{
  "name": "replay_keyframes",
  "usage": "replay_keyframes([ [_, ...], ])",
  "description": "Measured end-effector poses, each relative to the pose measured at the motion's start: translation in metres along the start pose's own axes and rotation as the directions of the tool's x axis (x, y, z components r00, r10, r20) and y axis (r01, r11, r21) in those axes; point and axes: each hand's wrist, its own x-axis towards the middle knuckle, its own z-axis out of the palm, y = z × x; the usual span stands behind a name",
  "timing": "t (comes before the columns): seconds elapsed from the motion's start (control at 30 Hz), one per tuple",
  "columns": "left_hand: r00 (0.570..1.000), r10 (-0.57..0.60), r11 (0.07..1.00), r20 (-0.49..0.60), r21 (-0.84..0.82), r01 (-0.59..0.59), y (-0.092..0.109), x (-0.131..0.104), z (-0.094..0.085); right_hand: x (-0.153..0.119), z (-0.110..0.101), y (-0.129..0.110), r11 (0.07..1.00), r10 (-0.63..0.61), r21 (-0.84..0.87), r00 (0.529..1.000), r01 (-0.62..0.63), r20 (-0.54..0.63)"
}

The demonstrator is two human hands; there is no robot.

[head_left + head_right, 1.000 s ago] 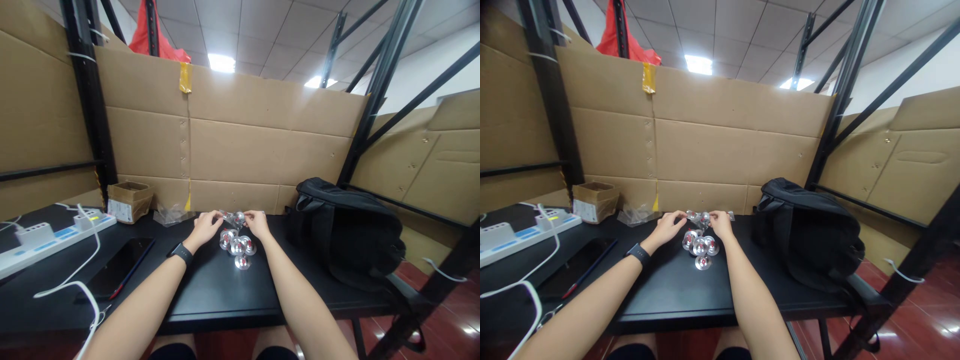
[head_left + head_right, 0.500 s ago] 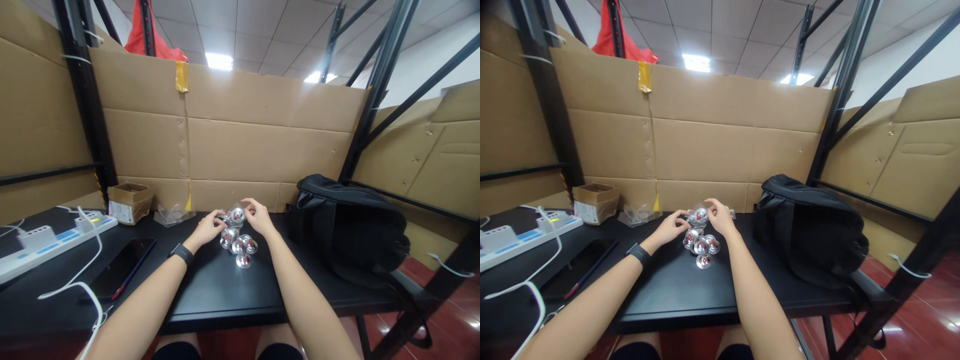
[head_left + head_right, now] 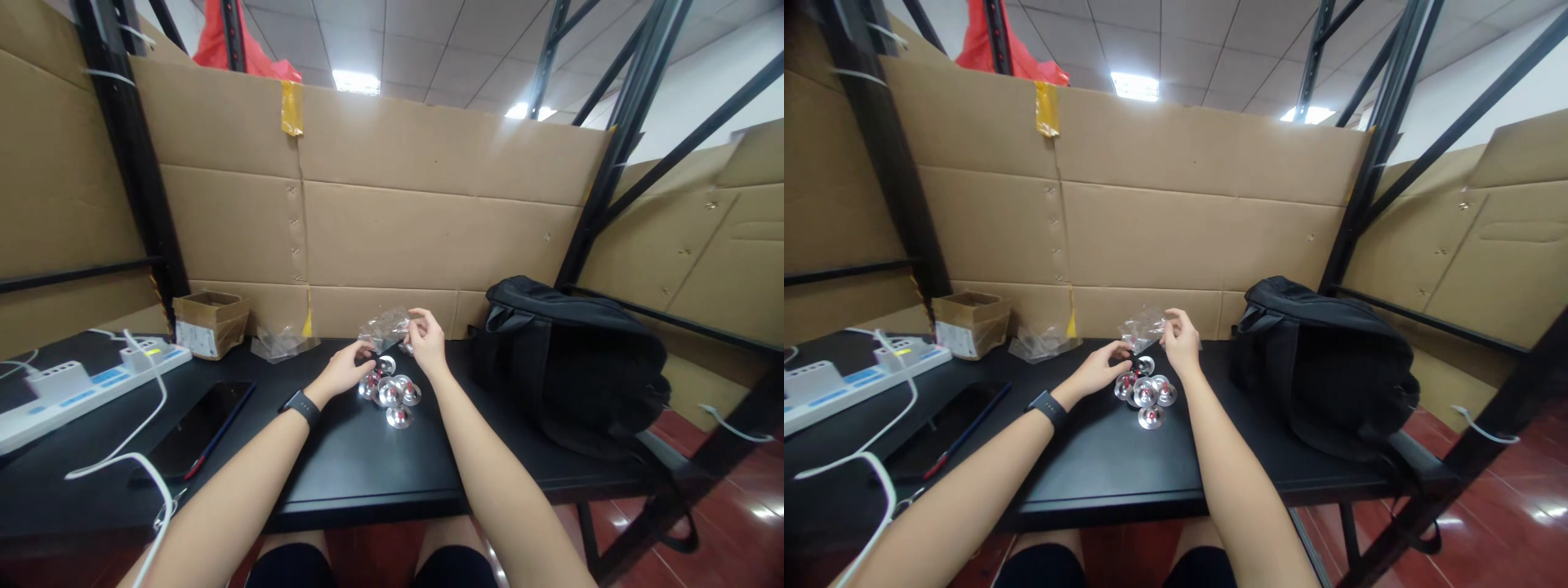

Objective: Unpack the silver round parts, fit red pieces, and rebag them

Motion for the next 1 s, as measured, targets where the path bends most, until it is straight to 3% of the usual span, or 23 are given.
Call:
replay_keyframes([
  [0.13,0.988,-0.03,0.956,-0.15,-0.292,-0.015,0.002,0.006,0.005,-0.004,0.013,0.008,0.969,0.083,0.231,0.996,-0.088,0.029],
  [0.23,0.984,-0.059,0.911,-0.17,-0.413,-0.017,0.006,0.008,0.002,-0.009,0.021,0.011,0.943,0.191,0.251,0.972,-0.22,0.134],
  [0.33,0.975,-0.127,0.897,-0.18,-0.441,0.036,0.007,0.008,-0.005,-0.012,0.023,0.009,0.949,0.25,0.146,0.949,-0.28,0.194],
  [0.5,0.953,-0.249,0.901,-0.173,-0.402,0.163,0.003,0.007,-0.01,-0.014,0.02,0.005,0.96,0.174,0.155,0.928,-0.235,0.328],
  [0.67,0.937,-0.199,0.892,-0.288,-0.448,0.052,-0.003,0.009,-0.01,-0.016,0.025,0.004,0.916,0.26,0.222,0.916,-0.334,0.306],
  [0.77,0.949,-0.167,0.866,-0.266,-0.5,0.012,-0.004,0.008,-0.011,-0.017,0.027,0.003,0.861,0.322,0.287,0.887,-0.419,0.329],
  [0.87,0.962,-0.152,0.858,-0.226,-0.513,0.015,-0.001,0.007,-0.012,-0.021,0.027,0.002,0.889,0.282,0.238,0.876,-0.392,0.39],
  [0.93,0.954,-0.19,0.831,-0.233,-0.555,0.03,0.003,0.007,-0.014,-0.024,0.026,0.002,0.91,0.255,0.206,0.878,-0.36,0.405],
  [1.0,0.936,-0.291,0.742,-0.198,-0.664,0.09,0.008,0.006,-0.015,-0.026,0.026,0.001,0.909,0.251,0.213,0.879,-0.358,0.405],
])
